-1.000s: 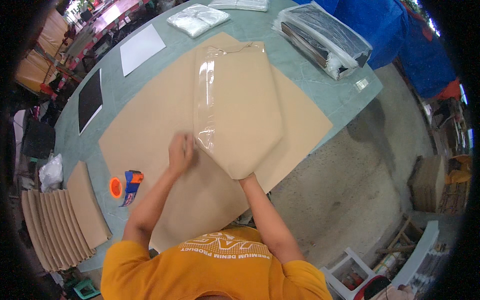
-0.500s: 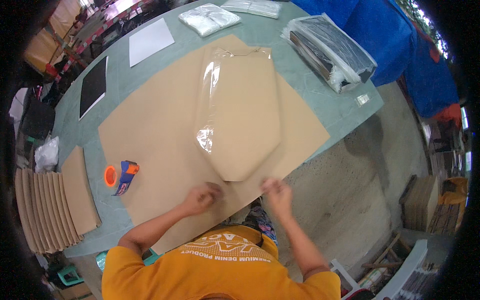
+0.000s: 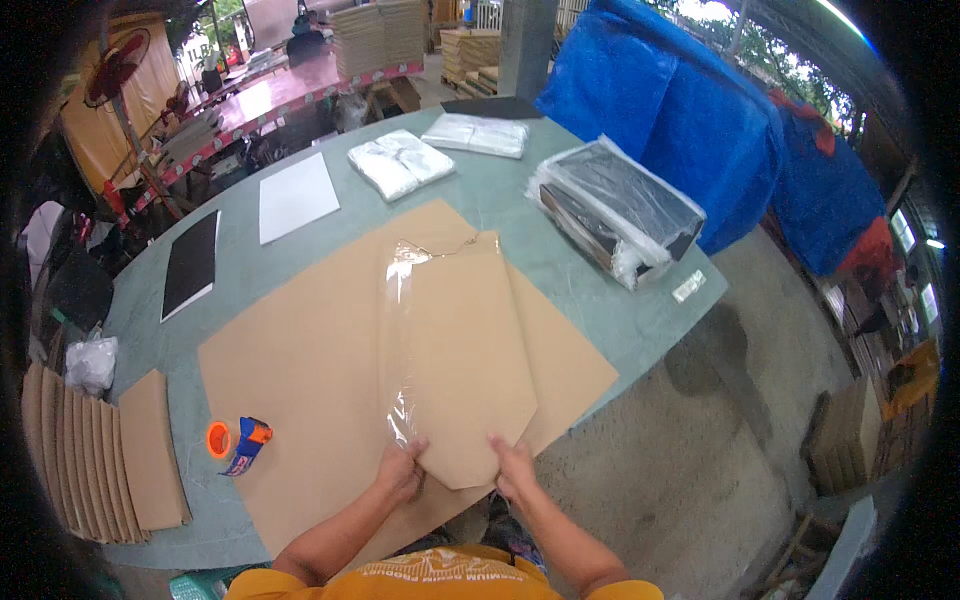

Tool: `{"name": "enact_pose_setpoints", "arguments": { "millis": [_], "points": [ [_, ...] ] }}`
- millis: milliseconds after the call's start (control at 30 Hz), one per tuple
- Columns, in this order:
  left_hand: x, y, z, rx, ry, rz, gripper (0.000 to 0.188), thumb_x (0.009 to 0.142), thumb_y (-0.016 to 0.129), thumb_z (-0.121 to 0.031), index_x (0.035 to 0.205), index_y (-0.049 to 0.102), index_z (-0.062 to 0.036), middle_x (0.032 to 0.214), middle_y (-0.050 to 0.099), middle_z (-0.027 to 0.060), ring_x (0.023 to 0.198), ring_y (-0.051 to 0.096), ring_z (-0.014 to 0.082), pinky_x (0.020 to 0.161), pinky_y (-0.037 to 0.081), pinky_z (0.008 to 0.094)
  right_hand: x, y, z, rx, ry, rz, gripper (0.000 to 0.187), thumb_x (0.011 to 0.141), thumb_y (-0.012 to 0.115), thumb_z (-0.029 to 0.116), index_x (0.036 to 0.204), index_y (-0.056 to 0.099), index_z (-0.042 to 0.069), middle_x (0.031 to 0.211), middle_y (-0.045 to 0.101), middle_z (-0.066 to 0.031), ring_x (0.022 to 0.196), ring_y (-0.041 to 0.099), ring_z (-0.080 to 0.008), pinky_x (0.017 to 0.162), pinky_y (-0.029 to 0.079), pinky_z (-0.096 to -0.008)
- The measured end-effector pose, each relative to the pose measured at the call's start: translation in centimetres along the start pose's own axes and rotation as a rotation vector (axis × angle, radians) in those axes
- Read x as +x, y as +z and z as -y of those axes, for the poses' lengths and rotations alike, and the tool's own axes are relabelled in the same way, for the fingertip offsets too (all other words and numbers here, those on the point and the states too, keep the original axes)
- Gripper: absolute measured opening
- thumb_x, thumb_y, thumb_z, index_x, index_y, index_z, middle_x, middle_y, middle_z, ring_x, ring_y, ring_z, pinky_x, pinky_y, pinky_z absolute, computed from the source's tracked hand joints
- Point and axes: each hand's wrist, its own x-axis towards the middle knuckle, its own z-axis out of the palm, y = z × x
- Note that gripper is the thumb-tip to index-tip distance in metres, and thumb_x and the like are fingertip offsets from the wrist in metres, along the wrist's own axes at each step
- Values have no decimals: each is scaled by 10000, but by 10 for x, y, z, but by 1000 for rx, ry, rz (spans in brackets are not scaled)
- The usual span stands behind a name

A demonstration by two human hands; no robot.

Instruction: The person places packaged items onto large sheets of paper, folds the paper around the items, and secures the wrapping with clear tape from a hand dispenser.

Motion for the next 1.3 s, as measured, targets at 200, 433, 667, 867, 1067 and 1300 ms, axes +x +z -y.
{"name": "enact_pose_setpoints", "arguments": {
  "millis": [200,433,667,867,1067,1300],
  "points": [
    [-28,-37,-66,762,-841,523,258,864,562,-155,1068,546,4,960,617,128,902,594,249,832,476,372,-44,-66,63,-558,870,972,535,912,410,451,1014,588,-43,918,641,-179,834,635,-286,768,508,-361],
    [113,58,-98,1728,833,538,372,821,573,-339,1092,588,-85,1172,536,152,1123,476,308,954,358,402,106,18,106,-1131,-607,389,406,868,518,331,1142,558,34,1143,569,-118,1117,485,-223,948,357,-387],
    [41,6,-66,1938,831,735,678,721,613,-501,1323,398,-275,1417,266,139,1309,225,352,1008,203,570,57,-12,90,-1771,-857,733,734,723,654,362,1365,328,217,1455,229,-31,1341,170,-316,1056,164,-533],
    [40,-28,-61,1980,971,688,692,669,710,-267,1297,425,-337,1422,237,152,1286,196,441,960,236,613,52,-26,83,-1804,-899,602,772,617,739,321,1311,411,246,1425,278,-48,1316,216,-338,1067,170,-512],
    [42,-38,-57,1933,870,761,543,724,646,-182,1227,508,-332,1417,231,160,1280,188,465,978,223,612,63,38,54,-1663,-1003,929,922,582,735,448,1372,271,337,1464,156,-111,1335,142,-368,1052,137,-572],
    [-4,-68,-44,1913,1158,809,516,733,642,-256,1228,508,-207,1392,260,184,1320,163,368,1006,107,653,56,34,40,-1662,-1132,902,905,580,715,499,1360,277,361,1469,141,-101,1346,107,-368,1049,135,-579]
  ]
}}
